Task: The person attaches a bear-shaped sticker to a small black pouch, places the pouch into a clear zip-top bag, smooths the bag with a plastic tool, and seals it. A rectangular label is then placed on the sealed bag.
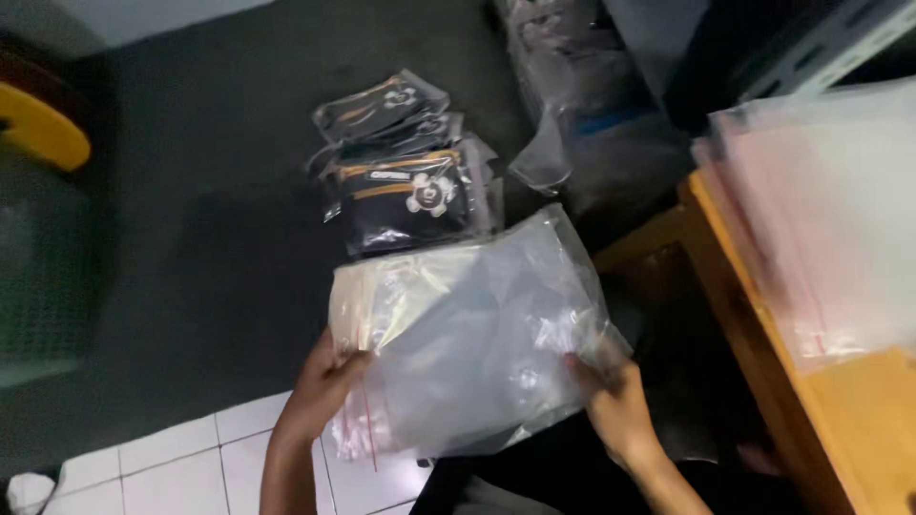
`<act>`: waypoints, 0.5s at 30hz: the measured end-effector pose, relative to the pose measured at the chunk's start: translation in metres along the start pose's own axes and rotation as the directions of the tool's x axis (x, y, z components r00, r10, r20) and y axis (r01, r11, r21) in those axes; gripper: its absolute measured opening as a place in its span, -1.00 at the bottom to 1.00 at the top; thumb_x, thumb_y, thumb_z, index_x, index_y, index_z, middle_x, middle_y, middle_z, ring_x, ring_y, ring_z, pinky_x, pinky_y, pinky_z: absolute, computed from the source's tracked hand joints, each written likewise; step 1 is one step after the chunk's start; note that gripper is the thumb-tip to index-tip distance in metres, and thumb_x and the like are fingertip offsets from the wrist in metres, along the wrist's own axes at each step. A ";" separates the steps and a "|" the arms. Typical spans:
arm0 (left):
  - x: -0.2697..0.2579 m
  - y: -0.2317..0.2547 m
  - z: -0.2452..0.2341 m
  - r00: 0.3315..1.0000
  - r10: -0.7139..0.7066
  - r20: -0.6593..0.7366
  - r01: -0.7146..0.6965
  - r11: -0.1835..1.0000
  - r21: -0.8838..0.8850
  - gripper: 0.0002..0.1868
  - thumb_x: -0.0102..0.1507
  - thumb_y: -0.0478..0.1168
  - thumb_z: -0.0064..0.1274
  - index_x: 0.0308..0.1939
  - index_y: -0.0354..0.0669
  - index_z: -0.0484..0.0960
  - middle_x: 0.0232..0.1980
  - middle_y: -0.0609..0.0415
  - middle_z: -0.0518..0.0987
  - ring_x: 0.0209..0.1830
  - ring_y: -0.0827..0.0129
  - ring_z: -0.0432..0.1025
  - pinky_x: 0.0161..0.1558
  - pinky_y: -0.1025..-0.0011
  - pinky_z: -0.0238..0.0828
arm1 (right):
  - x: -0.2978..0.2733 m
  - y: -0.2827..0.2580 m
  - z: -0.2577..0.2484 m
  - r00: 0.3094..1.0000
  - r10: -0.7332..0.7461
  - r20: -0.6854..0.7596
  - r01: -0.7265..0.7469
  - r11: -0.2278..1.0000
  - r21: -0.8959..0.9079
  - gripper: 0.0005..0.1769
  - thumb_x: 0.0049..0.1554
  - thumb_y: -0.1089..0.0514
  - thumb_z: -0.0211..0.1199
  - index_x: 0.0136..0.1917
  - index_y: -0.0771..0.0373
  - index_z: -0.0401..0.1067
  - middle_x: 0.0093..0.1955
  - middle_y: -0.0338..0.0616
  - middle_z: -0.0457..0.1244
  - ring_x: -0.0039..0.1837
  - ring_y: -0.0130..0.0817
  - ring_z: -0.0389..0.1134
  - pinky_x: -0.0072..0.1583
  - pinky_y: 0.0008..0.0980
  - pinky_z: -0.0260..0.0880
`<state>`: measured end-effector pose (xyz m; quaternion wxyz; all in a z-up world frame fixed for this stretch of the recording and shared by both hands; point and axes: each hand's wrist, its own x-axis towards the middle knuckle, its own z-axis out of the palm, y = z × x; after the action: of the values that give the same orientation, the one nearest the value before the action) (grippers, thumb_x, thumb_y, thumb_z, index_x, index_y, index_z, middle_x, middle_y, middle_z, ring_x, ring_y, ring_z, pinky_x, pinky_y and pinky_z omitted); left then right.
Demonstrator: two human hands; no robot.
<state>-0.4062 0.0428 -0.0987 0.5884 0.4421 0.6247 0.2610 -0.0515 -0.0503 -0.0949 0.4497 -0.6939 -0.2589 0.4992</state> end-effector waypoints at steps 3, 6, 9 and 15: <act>0.002 -0.035 -0.018 0.982 0.099 -0.163 -0.129 0.975 -0.179 -0.39 0.19 -0.39 0.02 0.36 -0.18 0.51 -0.01 0.07 0.58 -0.05 0.41 0.40 0.00 0.43 0.31 | 0.050 0.029 0.046 0.964 -0.237 0.117 0.243 0.969 -0.042 -0.77 0.16 0.20 0.30 0.06 0.33 0.60 0.02 -0.21 0.45 0.04 -0.48 0.40 0.12 -0.44 0.42; -0.008 -0.029 -0.029 0.919 -0.069 -0.389 -0.011 0.980 -0.200 -0.39 0.15 -0.28 0.03 0.33 -0.13 0.51 -0.04 0.02 0.55 -0.10 0.33 0.40 -0.10 0.38 0.31 | 0.094 0.022 0.109 0.949 -0.255 0.183 0.278 0.954 -0.113 -0.66 0.14 0.26 0.29 0.20 0.25 0.54 0.07 -0.23 0.44 0.07 -0.50 0.40 0.17 -0.46 0.40; -0.017 -0.030 -0.034 0.838 -0.131 -0.529 -0.098 0.918 -0.384 -0.39 0.23 -0.34 -0.01 0.42 -0.13 0.41 0.10 0.00 0.58 0.01 0.28 0.44 0.01 0.39 0.36 | 0.137 0.006 0.173 0.829 -0.470 0.303 0.537 0.821 -0.193 -0.66 0.07 0.28 0.25 0.14 0.22 0.53 0.04 -0.24 0.44 0.11 -0.46 0.40 0.20 -0.43 0.35; 0.007 -0.105 -0.058 0.630 -0.131 -0.765 -0.298 0.869 -0.395 -0.24 0.23 -0.38 0.08 0.54 -0.23 0.26 0.28 -0.26 0.44 0.08 0.17 0.36 0.16 0.09 0.36 | 0.157 -0.045 0.291 0.793 -0.438 0.424 0.534 0.834 -0.137 -0.75 0.12 0.26 0.33 0.07 0.40 0.52 -0.10 -0.02 0.39 -0.03 -0.27 0.39 0.08 -0.18 0.40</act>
<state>-0.4874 0.0106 -0.1810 0.3420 0.1541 0.7063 0.6003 -0.2593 0.2033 -0.1557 0.4147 -0.5450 -0.5714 0.4522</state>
